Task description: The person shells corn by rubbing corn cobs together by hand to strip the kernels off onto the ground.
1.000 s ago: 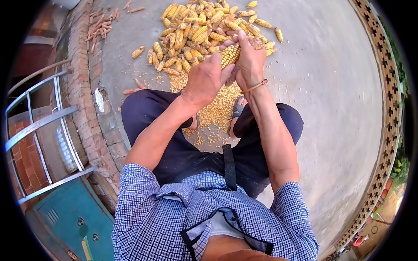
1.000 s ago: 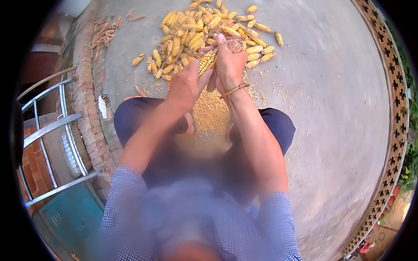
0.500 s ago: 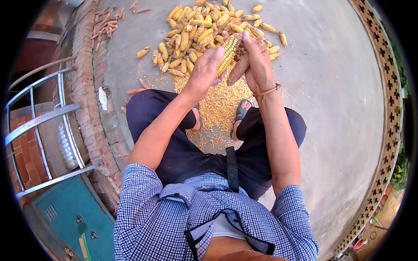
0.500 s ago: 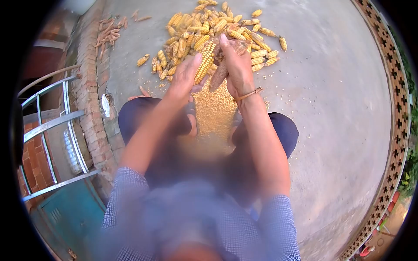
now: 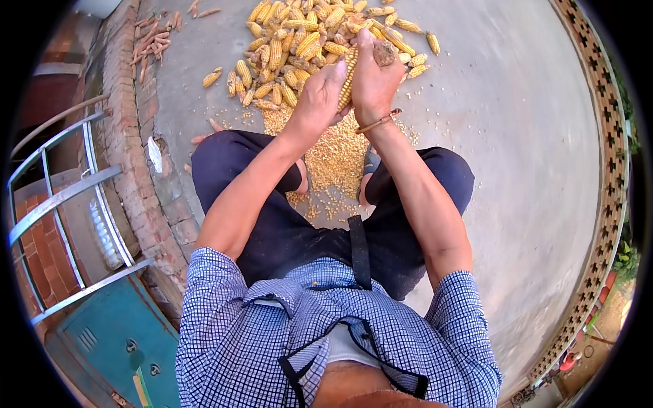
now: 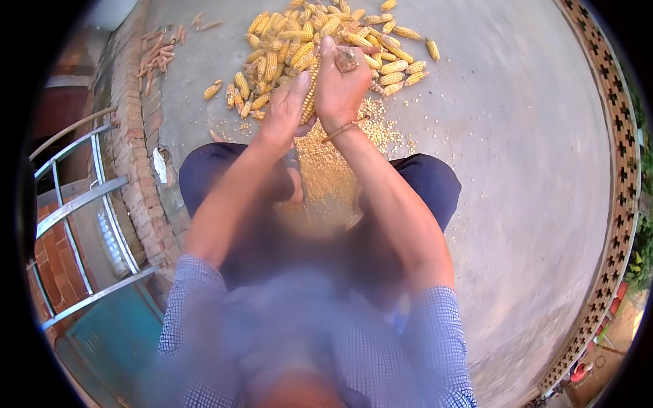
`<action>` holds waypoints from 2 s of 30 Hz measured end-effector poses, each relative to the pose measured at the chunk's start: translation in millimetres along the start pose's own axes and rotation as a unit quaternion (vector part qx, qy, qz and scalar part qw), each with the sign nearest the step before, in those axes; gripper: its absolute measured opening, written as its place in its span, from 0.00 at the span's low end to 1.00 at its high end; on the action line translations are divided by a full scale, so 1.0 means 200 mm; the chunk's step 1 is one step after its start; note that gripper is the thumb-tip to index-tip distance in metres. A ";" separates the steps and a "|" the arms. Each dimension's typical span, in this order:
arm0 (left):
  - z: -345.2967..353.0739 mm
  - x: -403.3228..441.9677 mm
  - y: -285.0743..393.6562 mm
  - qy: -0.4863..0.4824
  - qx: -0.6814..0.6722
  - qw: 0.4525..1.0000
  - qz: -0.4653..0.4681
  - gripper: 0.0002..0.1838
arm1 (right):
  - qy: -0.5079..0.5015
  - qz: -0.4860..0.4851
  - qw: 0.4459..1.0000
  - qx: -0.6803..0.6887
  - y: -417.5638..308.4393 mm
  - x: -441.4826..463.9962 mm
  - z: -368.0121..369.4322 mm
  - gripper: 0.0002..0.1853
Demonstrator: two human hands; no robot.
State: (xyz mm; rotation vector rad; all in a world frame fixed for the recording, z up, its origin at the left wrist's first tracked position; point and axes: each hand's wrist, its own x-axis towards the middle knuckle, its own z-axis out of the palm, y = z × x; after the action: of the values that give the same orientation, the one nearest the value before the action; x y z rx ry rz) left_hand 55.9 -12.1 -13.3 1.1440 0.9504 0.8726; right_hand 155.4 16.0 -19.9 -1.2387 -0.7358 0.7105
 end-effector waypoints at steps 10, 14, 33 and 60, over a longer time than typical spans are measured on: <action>-0.10 0.00 0.10 -0.048 -0.259 0.958 -0.116 0.23 | -0.221 0.097 0.966 0.088 -0.17 0.06 -0.12 0.29; -0.09 0.03 0.08 0.000 -0.150 0.984 -0.101 0.24 | -0.249 -0.019 0.968 -0.009 -0.19 -0.02 -0.08 0.36; -0.02 -0.02 0.10 -0.016 -0.169 0.979 -0.114 0.25 | -0.154 0.086 0.984 0.023 -0.11 0.05 -0.08 0.14; -0.10 0.03 0.08 -0.035 -0.167 0.982 -0.079 0.27 | -0.251 0.135 0.957 0.044 -0.11 0.06 -0.12 0.36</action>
State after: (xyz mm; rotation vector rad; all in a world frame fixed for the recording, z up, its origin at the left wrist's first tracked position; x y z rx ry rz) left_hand 37.1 3.2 -0.8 0.7963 0.7893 0.8204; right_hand 183.4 8.4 -0.4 -1.0948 -0.9429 1.3007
